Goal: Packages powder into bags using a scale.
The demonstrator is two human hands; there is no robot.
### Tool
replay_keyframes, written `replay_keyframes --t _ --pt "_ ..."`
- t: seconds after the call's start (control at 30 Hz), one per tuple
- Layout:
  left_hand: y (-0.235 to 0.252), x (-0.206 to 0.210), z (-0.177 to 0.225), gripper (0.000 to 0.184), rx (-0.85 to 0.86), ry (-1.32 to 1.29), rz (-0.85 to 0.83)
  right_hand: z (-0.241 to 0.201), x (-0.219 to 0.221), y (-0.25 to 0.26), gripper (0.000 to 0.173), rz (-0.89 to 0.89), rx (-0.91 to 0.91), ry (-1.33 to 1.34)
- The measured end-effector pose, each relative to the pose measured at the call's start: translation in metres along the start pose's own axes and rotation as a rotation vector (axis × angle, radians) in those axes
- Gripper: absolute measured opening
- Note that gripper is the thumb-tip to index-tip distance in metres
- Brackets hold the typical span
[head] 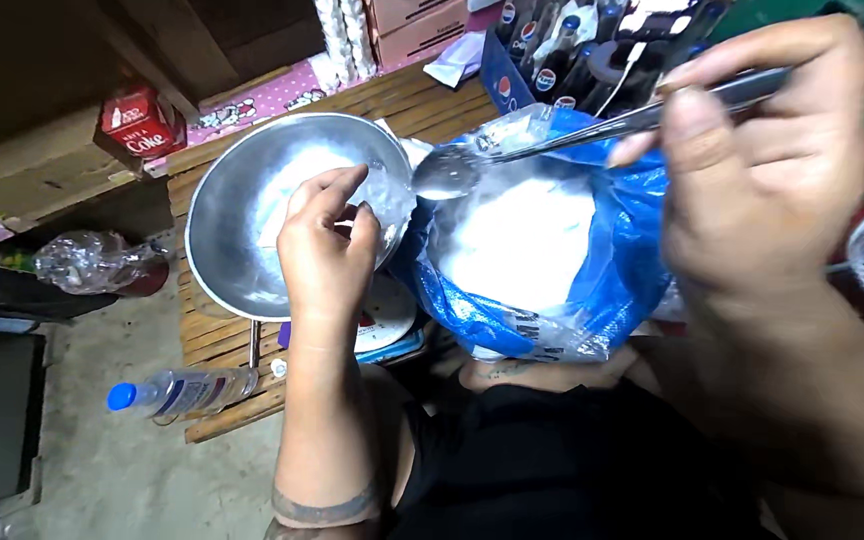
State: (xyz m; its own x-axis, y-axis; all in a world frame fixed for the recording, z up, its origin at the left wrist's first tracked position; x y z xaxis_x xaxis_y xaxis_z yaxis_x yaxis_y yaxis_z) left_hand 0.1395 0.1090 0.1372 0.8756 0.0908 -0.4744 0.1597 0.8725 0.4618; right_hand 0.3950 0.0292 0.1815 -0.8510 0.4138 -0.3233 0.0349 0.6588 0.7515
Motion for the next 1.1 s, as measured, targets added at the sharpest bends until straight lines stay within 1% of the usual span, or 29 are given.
replay_keyframes --t 0.07,0.13,0.23,0.3,0.4,0.47,0.53,0.7,0.83,1.0,1.1 --pt "0.0 0.001 0.001 0.034 0.017 -0.004 -0.01 0.02 -0.016 -0.012 0.013 0.053 0.128 0.071" --pt "0.0 0.003 0.002 0.033 0.013 0.001 -0.021 0.041 -0.026 -0.027 0.013 0.063 0.226 0.069" --pt "0.0 0.005 0.003 0.033 0.027 0.032 -0.052 0.066 -0.033 -0.05 0.012 -0.023 0.302 -0.036" --pt "0.0 0.007 0.003 0.033 0.044 0.067 -0.077 0.076 -0.037 -0.062 0.016 -0.085 0.308 -0.184" --pt "0.0 0.009 0.002 0.032 0.07 0.106 -0.106 0.083 -0.04 -0.074 0.032 -0.166 0.272 -0.451" --pt "-0.001 0.011 0.004 0.032 0.078 0.112 -0.119 0.084 -0.04 -0.079 0.036 -0.208 0.239 -0.559" --pt "-0.001 0.013 0.006 0.03 0.093 0.127 -0.127 0.085 -0.038 -0.081 0.037 -0.222 0.217 -0.613" --pt "-0.004 0.017 0.01 0.031 0.086 0.218 -0.175 0.083 -0.037 -0.08 0.036 -0.216 0.151 -0.728" --pt "-0.001 0.019 0.007 0.034 0.068 0.269 -0.159 0.086 -0.03 -0.081 0.034 -0.227 0.125 -0.758" --pt "-0.001 0.018 0.008 0.03 0.076 0.268 -0.141 0.1 -0.021 -0.088 0.033 -0.222 0.161 -0.733" --pt "-0.002 0.018 0.008 0.029 0.064 0.253 -0.133 0.112 -0.014 -0.095 0.033 -0.235 0.263 -0.664"
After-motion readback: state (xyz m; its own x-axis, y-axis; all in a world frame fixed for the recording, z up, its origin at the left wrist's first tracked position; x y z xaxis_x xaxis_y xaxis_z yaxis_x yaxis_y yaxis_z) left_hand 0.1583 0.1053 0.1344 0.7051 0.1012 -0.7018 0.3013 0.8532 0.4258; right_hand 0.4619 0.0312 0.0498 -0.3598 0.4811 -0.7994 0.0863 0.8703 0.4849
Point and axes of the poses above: each hand's wrist, its own y-axis towards the middle knuckle, its own x-axis out of the palm, z = x × y, the point moved 8 cm from there along y, towards the middle knuckle, and after that the axes turned 10 degrees about -y, right-handed, at the moved point
